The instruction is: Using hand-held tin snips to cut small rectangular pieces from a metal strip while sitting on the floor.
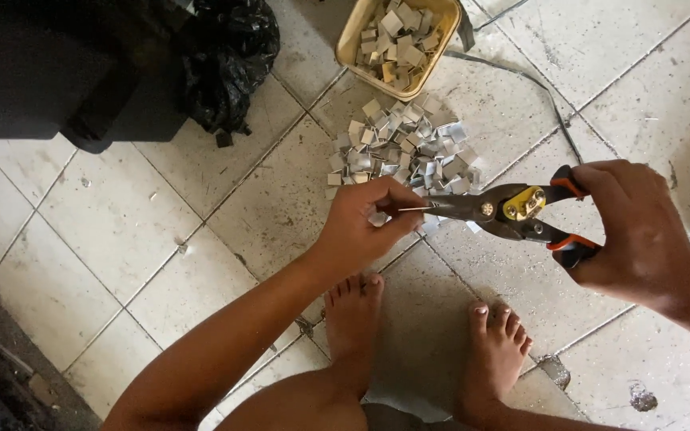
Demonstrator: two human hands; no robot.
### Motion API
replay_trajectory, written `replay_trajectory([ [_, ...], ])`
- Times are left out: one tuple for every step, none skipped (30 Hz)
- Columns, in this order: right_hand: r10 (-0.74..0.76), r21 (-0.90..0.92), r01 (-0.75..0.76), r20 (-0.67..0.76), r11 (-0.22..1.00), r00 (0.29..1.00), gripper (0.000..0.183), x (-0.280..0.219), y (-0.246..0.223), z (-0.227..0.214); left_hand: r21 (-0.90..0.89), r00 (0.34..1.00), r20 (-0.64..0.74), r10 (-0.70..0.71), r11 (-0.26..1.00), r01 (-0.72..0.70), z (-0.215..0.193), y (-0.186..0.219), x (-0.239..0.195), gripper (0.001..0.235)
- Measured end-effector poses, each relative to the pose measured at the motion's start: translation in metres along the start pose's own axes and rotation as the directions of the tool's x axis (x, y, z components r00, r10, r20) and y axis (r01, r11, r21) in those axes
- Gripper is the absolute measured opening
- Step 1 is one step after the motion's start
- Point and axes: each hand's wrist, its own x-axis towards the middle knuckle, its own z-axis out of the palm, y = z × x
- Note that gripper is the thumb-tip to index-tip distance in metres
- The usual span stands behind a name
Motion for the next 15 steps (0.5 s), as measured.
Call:
replay_trajectory([
  [-0.027,-0.013,0.027,-0.009,1.0,1.0,0.071,0.001,-0.001,-0.001,0.11,0.998,-0.02,0.052,0.993,-0.05,0.0,0.005,0.0,0.017],
  [-0.054,-0.027,0.053,-0.019,0.998,0.998,0.07,0.002,-0.001,-0.002,0.22,0.994,-0.033,0.105,0.971,-0.096,0.0,0.009,0.001,0.014],
  [-0.051,-0.026,0.05,-0.018,0.998,0.999,0.07,0.003,-0.003,-0.004,0.219,0.994,-0.031,0.103,0.971,-0.094,-0.001,0.012,0.002,0.014],
  [-0.044,-0.032,0.044,-0.001,0.999,0.999,0.072,0.005,-0.004,-0.006,0.266,0.988,-0.016,0.152,0.953,-0.142,-0.002,0.016,0.003,0.015],
  [-0.039,-0.038,0.04,0.017,0.998,0.999,0.074,0.007,-0.005,-0.009,0.312,0.98,-0.001,0.201,0.931,-0.19,-0.003,0.019,0.005,0.016],
  [-0.039,-0.038,0.039,0.017,0.999,0.999,0.074,0.007,-0.005,-0.011,0.311,0.98,-0.001,0.2,0.931,-0.19,-0.004,0.021,0.006,0.016],
  [-0.046,-0.046,0.048,0.034,0.998,0.998,0.078,0.007,-0.005,-0.012,0.36,0.977,0.021,0.21,0.911,-0.203,-0.005,0.023,0.007,0.016],
  [-0.053,-0.054,0.056,0.051,0.997,0.997,0.081,0.008,-0.005,-0.013,0.408,0.975,0.043,0.219,0.887,-0.217,-0.007,0.025,0.007,0.016],
  [-0.055,-0.052,0.058,0.053,0.997,0.997,0.081,0.007,-0.003,-0.012,0.407,0.975,0.04,0.217,0.888,-0.215,-0.008,0.026,0.008,0.016],
  [-0.051,-0.138,0.062,0.08,0.988,0.995,0.084,0.007,0.0,-0.012,0.453,0.97,0.073,0.234,0.858,-0.241,-0.009,0.028,0.008,0.015],
  [-0.043,-0.222,0.066,0.105,0.973,0.994,0.088,0.007,0.002,-0.011,0.496,0.963,0.109,0.247,0.826,-0.268,-0.01,0.03,0.009,0.014],
  [-0.043,-0.221,0.066,0.106,0.973,0.993,0.088,0.007,0.003,-0.011,0.496,0.964,0.108,0.245,0.827,-0.266,-0.01,0.032,0.009,0.014],
  [-0.015,-0.326,0.057,0.13,0.944,0.991,0.077,0.007,0.004,-0.011,0.51,0.954,0.164,0.249,0.807,-0.298,-0.011,0.034,0.009,0.012],
  [0.015,-0.427,0.051,0.15,0.903,0.989,0.067,0.007,0.005,-0.01,0.522,0.943,0.219,0.252,0.786,-0.331,-0.012,0.037,0.009,0.011],
  [0.015,-0.425,0.051,0.151,0.904,0.988,0.067,0.011,0.007,-0.011,0.522,0.943,0.219,0.249,0.787,-0.329,-0.012,0.039,0.008,0.011],
])
